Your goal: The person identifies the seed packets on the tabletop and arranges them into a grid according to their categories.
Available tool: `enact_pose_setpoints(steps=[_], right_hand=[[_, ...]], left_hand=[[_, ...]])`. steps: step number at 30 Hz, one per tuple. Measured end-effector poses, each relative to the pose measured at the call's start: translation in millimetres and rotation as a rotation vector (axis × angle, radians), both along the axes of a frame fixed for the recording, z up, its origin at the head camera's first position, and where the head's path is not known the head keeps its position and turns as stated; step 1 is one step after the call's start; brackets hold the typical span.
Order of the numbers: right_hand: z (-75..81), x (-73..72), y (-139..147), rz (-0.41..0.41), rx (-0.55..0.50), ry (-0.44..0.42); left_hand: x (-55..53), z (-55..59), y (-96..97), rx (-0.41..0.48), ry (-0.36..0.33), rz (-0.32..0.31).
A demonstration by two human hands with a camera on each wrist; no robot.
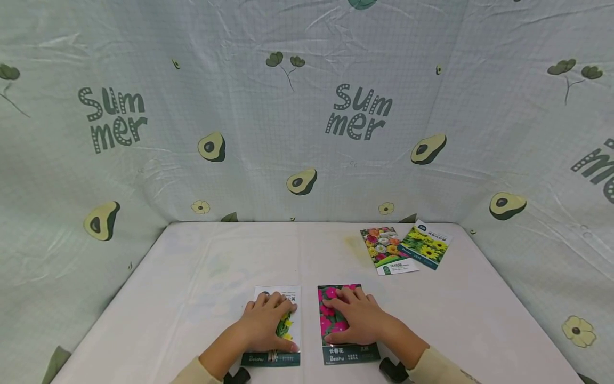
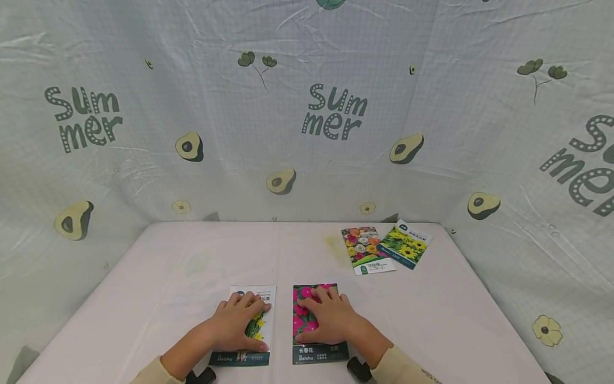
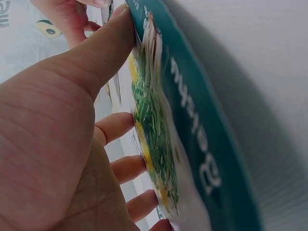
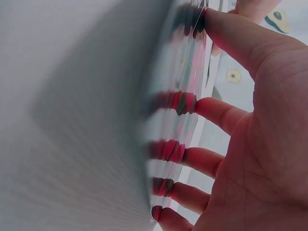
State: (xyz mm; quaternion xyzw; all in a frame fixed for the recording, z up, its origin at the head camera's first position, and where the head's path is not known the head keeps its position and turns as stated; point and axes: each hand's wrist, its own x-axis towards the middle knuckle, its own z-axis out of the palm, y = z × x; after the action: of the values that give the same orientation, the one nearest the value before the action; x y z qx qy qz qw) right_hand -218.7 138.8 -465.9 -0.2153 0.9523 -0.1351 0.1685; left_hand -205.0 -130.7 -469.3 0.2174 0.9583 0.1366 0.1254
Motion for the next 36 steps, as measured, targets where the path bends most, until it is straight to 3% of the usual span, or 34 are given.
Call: enact_pose_setpoints(steps=[7, 22, 30, 36], right_hand=[[2.7, 0.9, -2.6, 0.011, -0.003, 0.010], [-0.5, -1.1, -6.5, 0.022, 0.002, 0.042], [1.0, -1.5, -7.9, 0.000, -0.015, 0.053], [-1.9, -1.0, -7.8, 0.000, -0.044, 0.087]], left_hand=[[3.3, 9.1, 2.6, -0.012, -0.024, 0.014], [4.6, 10.6, 3.8, -0.023, -0.026, 0.009], [1.8, 2.1, 2.3, -0.014, -0.011, 0.011], [1.7, 1.7, 0.6, -0.009, 0.005, 0.000]])
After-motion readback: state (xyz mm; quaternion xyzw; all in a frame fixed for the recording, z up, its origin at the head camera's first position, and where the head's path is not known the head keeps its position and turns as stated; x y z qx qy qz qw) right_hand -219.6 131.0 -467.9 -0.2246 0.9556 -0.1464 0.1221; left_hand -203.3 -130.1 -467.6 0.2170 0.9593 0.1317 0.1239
